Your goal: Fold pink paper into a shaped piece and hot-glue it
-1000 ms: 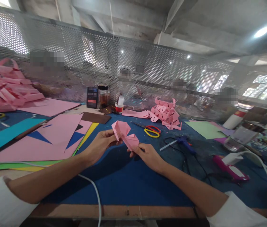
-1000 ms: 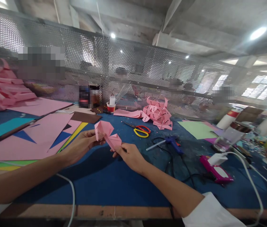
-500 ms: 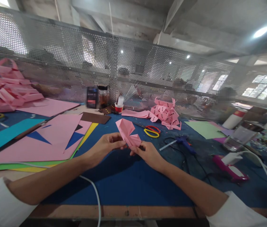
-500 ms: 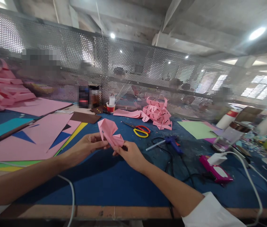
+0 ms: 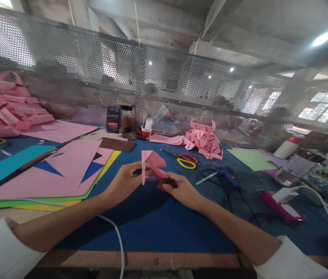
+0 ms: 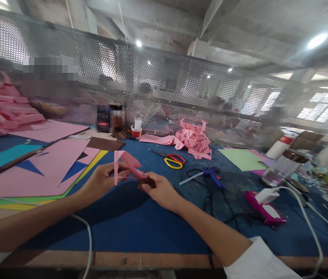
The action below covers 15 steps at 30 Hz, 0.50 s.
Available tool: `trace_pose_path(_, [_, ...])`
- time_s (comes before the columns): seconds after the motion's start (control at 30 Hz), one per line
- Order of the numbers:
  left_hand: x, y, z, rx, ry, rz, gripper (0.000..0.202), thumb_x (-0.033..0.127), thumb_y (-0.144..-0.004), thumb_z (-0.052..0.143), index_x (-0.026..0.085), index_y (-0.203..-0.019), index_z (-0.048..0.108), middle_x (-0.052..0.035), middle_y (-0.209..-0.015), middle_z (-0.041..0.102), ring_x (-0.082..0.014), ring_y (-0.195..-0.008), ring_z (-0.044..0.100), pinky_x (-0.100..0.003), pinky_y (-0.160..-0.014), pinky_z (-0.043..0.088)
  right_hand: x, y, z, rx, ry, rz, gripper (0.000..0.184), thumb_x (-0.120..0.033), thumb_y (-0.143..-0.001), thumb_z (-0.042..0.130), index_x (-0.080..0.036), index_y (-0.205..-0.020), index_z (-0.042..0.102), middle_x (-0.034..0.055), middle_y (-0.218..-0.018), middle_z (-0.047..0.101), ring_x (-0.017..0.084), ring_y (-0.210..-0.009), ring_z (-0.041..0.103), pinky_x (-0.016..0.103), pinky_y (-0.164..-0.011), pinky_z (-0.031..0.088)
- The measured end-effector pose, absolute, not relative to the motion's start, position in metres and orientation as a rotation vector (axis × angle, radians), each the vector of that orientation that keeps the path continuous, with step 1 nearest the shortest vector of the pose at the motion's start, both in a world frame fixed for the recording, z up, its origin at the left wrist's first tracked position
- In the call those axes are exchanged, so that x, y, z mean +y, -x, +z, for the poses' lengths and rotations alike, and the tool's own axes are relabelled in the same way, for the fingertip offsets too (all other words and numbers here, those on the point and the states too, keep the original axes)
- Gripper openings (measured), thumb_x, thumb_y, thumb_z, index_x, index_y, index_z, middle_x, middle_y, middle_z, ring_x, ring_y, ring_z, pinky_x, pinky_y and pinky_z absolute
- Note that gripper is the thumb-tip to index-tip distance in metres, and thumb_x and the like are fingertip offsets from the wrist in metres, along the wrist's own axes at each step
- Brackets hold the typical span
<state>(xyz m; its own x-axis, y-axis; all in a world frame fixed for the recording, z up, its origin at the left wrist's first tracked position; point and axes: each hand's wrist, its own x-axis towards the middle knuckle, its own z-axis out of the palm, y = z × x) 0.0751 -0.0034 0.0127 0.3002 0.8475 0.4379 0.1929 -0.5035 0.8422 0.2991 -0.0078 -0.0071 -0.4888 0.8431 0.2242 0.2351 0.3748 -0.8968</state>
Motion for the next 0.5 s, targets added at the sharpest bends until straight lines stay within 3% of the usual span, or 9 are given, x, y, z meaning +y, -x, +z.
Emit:
trace_pose_path(0.2, [-0.007, -0.076, 0.012, 0.814, -2.121, 1.21, 0.019, 0.031, -0.092, 0.065, 0.022, -0.102, 0.078, -0.0062, -0.096, 0.076, -0.0209, -0.086, 0.069, -0.029, -0.078, 0.054, -0.005, -0.302, -0.002, -1.763, 0.89, 1.313, 0.032, -0.042, -0.098, 0.053, -0.019, -0.117, 0.067, 0.0061, -0.108, 0.072, 0.018, -0.09, 0.07, 0.032, -0.089, 0.052])
trace_pose_path(0.33, [-0.008, -0.075, 0.009, 0.706, -2.334, 1.237, 0.014, 0.025, -0.092, 0.066, 0.021, -0.1, 0.077, -0.0072, -0.092, 0.075, -0.019, -0.083, 0.069, -0.029, -0.075, 0.053, -0.008, -0.302, 0.001, -1.708, 0.895, 1.427, 0.036, -0.047, -0.097, 0.054, -0.022, -0.118, 0.068, 0.0049, -0.107, 0.073, 0.018, -0.093, 0.07, 0.033, -0.092, 0.052])
trace_pose_path(0.5, [-0.008, -0.072, 0.012, 0.75, -2.563, 1.301, 0.013, 0.018, -0.091, 0.064, 0.02, -0.1, 0.072, -0.0062, -0.092, 0.072, -0.0173, -0.087, 0.067, -0.028, -0.078, 0.051, -0.008, -0.302, 0.005, -1.787, 0.941, 1.275, 0.034, -0.045, -0.097, 0.055, -0.021, -0.114, 0.071, 0.0048, -0.107, 0.073, 0.018, -0.095, 0.068, 0.03, -0.09, 0.051])
